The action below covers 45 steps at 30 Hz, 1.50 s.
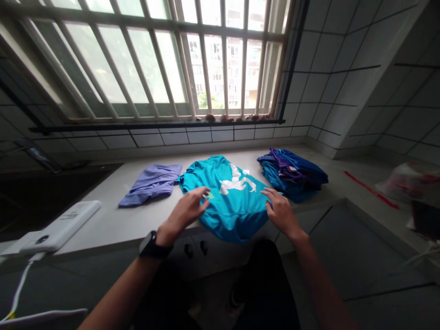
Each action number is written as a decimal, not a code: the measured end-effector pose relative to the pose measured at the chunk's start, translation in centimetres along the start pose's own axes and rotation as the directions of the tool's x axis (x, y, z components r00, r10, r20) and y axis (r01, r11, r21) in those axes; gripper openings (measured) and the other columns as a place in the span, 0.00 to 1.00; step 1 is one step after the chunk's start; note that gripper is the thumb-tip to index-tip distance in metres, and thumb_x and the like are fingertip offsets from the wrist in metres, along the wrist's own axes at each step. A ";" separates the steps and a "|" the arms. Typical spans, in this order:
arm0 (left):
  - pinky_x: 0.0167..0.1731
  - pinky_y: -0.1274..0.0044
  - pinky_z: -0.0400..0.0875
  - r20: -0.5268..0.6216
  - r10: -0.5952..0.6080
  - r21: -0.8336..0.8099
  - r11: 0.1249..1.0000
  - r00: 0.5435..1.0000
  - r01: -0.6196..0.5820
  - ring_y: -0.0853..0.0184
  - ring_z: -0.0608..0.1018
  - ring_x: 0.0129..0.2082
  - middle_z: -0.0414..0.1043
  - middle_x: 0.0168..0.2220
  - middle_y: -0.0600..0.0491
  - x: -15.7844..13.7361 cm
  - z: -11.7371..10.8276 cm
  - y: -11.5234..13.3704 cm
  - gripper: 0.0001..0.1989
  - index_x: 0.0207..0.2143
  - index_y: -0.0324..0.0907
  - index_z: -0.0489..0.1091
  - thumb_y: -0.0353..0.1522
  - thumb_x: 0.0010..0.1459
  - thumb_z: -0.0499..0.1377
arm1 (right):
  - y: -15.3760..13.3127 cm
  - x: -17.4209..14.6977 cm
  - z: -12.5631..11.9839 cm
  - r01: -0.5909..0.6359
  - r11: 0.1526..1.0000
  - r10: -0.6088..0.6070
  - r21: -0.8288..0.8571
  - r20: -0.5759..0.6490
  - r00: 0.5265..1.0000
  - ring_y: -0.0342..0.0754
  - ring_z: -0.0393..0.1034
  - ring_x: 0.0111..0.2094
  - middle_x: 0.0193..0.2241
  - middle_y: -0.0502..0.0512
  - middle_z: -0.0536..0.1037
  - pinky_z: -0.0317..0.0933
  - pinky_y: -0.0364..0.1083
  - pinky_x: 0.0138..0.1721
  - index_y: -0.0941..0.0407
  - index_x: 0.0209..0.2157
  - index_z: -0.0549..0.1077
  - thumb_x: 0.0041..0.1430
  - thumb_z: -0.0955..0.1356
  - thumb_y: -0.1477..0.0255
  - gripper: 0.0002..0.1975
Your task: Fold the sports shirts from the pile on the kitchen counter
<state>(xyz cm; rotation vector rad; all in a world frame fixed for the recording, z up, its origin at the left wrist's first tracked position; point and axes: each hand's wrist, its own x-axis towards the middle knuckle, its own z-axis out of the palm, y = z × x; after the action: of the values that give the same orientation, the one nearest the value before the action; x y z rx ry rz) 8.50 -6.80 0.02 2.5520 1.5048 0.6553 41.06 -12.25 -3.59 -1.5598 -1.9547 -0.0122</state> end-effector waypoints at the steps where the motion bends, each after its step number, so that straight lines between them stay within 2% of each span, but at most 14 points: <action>1: 0.54 0.67 0.74 0.014 0.075 -0.009 0.997 0.997 -0.075 0.56 0.79 0.54 0.76 0.56 0.45 -1.8 1.0 1.1 0.24 0.61 0.45 0.70 0.36 0.64 0.58 | 0.7 0.5 0.5 -0.039 0.995 0.043 -0.093 0.039 0.998 0.57 0.67 0.62 0.62 0.62 0.74 0.62 0.55 0.61 0.55 0.60 0.75 0.68 0.61 0.75 0.23; 4: 0.61 0.57 0.69 0.049 0.240 0.117 0.963 0.969 -0.245 0.46 0.70 0.65 0.65 0.68 0.44 -5.8 4.1 2.9 0.40 0.67 0.50 0.64 0.39 0.52 0.70 | 1.2 0.9 1.7 -0.082 0.956 0.125 -0.282 0.139 0.982 0.58 0.65 0.65 0.66 0.63 0.70 0.61 0.56 0.63 0.54 0.63 0.73 0.72 0.60 0.70 0.23; 6: 0.63 0.52 0.65 0.014 0.261 0.222 0.940 0.965 -0.258 0.45 0.67 0.67 0.65 0.68 0.44 -6.9 5.8 3.0 0.39 0.67 0.50 0.64 0.32 0.53 0.69 | 0.6 0.6 2.0 -0.092 0.940 0.145 -0.328 0.143 0.979 0.57 0.66 0.64 0.66 0.61 0.70 0.62 0.55 0.61 0.53 0.64 0.72 0.73 0.58 0.70 0.23; 8: 0.63 0.54 0.66 -0.054 0.275 0.279 0.927 0.960 -0.250 0.49 0.70 0.65 0.71 0.64 0.44 -7.0 6.7 2.5 0.31 0.63 0.48 0.69 0.24 0.57 0.63 | -0.3 0.1 1.8 -0.089 0.932 0.147 -0.351 0.144 0.979 0.58 0.68 0.62 0.65 0.60 0.71 0.65 0.56 0.58 0.52 0.64 0.72 0.74 0.58 0.68 0.23; 11: 0.60 0.59 0.71 -0.129 0.311 0.281 0.922 0.942 -0.266 0.55 0.75 0.61 0.78 0.55 0.45 -7.0 6.4 1.0 0.26 0.55 0.46 0.75 0.19 0.58 0.54 | -1.1 -0.8 0.8 -0.035 0.932 0.105 -0.360 0.176 0.979 0.60 0.69 0.61 0.64 0.63 0.72 0.65 0.58 0.56 0.53 0.64 0.72 0.74 0.60 0.62 0.24; 14: 0.60 0.60 0.71 -0.154 0.299 0.242 0.935 0.942 -0.258 0.57 0.77 0.58 0.79 0.53 0.46 -7.8 4.7 -1.5 0.25 0.51 0.45 0.77 0.18 0.57 0.52 | -0.8 -1.9 -0.4 0.131 0.954 -0.057 -0.269 0.265 0.962 0.61 0.69 0.60 0.62 0.63 0.74 0.65 0.58 0.57 0.51 0.63 0.73 0.67 0.68 0.55 0.27; 17: 0.64 0.58 0.68 -0.156 0.239 0.231 0.952 0.958 -0.200 0.56 0.76 0.59 0.78 0.55 0.46 -9.4 2.8 -3.9 0.25 0.51 0.44 0.77 0.19 0.55 0.52 | 0.2 -2.9 -0.6 0.303 0.939 -0.244 -0.163 0.305 0.920 0.60 0.70 0.59 0.61 0.59 0.74 0.65 0.57 0.57 0.49 0.63 0.72 0.58 0.75 0.61 0.31; 20: 0.67 0.58 0.64 -0.172 0.222 0.269 0.948 0.960 -0.171 0.54 0.72 0.64 0.72 0.62 0.44 -11.0 1.8 -4.4 0.33 0.59 0.41 0.71 0.19 0.51 0.52 | 1.3 -3.7 1.0 0.359 0.916 -0.321 -0.181 0.207 0.924 0.59 0.69 0.59 0.61 0.60 0.74 0.64 0.56 0.58 0.51 0.64 0.70 0.56 0.72 0.76 0.33; 24: 0.66 0.60 0.64 -0.125 0.385 0.401 0.862 0.914 -0.309 0.53 0.63 0.71 0.60 0.71 0.43 -11.7 3.1 -3.1 0.43 0.71 0.45 0.57 0.18 0.53 0.52 | 2.4 -4.3 3.9 0.367 0.905 -0.370 -0.213 0.026 0.929 0.58 0.70 0.57 0.57 0.61 0.77 0.65 0.55 0.56 0.52 0.61 0.72 0.57 0.67 0.83 0.31; 29: 0.62 0.62 0.68 -0.152 0.520 0.554 0.749 0.840 -0.363 0.57 0.70 0.66 0.69 0.65 0.46 -11.2 5.7 -3.5 0.35 0.69 0.52 0.62 0.18 0.64 0.50 | 3.5 -4.0 5.2 0.477 0.853 -0.506 -0.211 -0.111 0.855 0.57 0.71 0.57 0.57 0.63 0.77 0.65 0.56 0.56 0.54 0.62 0.70 0.63 0.65 0.80 0.26; 32: 0.61 0.64 0.70 -0.218 0.544 0.477 0.784 0.810 -0.398 0.59 0.74 0.62 0.75 0.59 0.46 -11.4 5.9 -3.8 0.28 0.65 0.49 0.66 0.21 0.67 0.50 | 3.5 -3.9 4.7 0.510 0.843 -0.537 -0.174 -0.186 0.823 0.54 0.74 0.53 0.52 0.60 0.80 0.67 0.53 0.52 0.53 0.59 0.73 0.65 0.62 0.82 0.24; 36: 0.52 0.68 0.77 -0.371 0.457 0.257 0.887 0.809 -0.383 0.61 0.81 0.50 0.80 0.48 0.46 -12.3 4.3 -2.9 0.21 0.60 0.45 0.71 0.24 0.69 0.51 | 2.0 -4.3 2.4 0.529 0.847 -0.521 -0.058 -0.288 0.803 0.50 0.76 0.39 0.38 0.54 0.82 0.68 0.50 0.42 0.52 0.51 0.76 0.68 0.61 0.81 0.18; 41: 0.43 0.74 0.78 -0.423 0.289 -0.074 0.933 0.859 -0.351 0.64 0.82 0.42 0.80 0.42 0.49 -14.3 -0.6 -0.5 0.16 0.53 0.44 0.73 0.26 0.66 0.55 | -1.0 -5.7 -2.9 0.520 0.830 -0.446 0.203 -0.321 0.836 0.49 0.76 0.37 0.36 0.53 0.80 0.69 0.47 0.40 0.51 0.50 0.77 0.69 0.64 0.78 0.15; 45: 0.38 0.77 0.76 -0.382 0.114 -0.233 0.948 0.917 -0.215 0.66 0.81 0.38 0.79 0.39 0.51 -13.4 -5.4 1.1 0.10 0.44 0.44 0.77 0.30 0.66 0.57 | -2.7 -4.1 -6.2 0.423 0.846 -0.348 0.324 -0.264 0.899 0.46 0.74 0.31 0.32 0.51 0.79 0.66 0.44 0.32 0.52 0.42 0.79 0.69 0.67 0.71 0.07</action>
<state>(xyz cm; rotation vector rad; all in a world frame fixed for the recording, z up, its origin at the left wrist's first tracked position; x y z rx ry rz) 1.55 -19.49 1.04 2.4542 1.1811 1.3240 41.98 -19.01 0.38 -0.8656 -1.9435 0.0371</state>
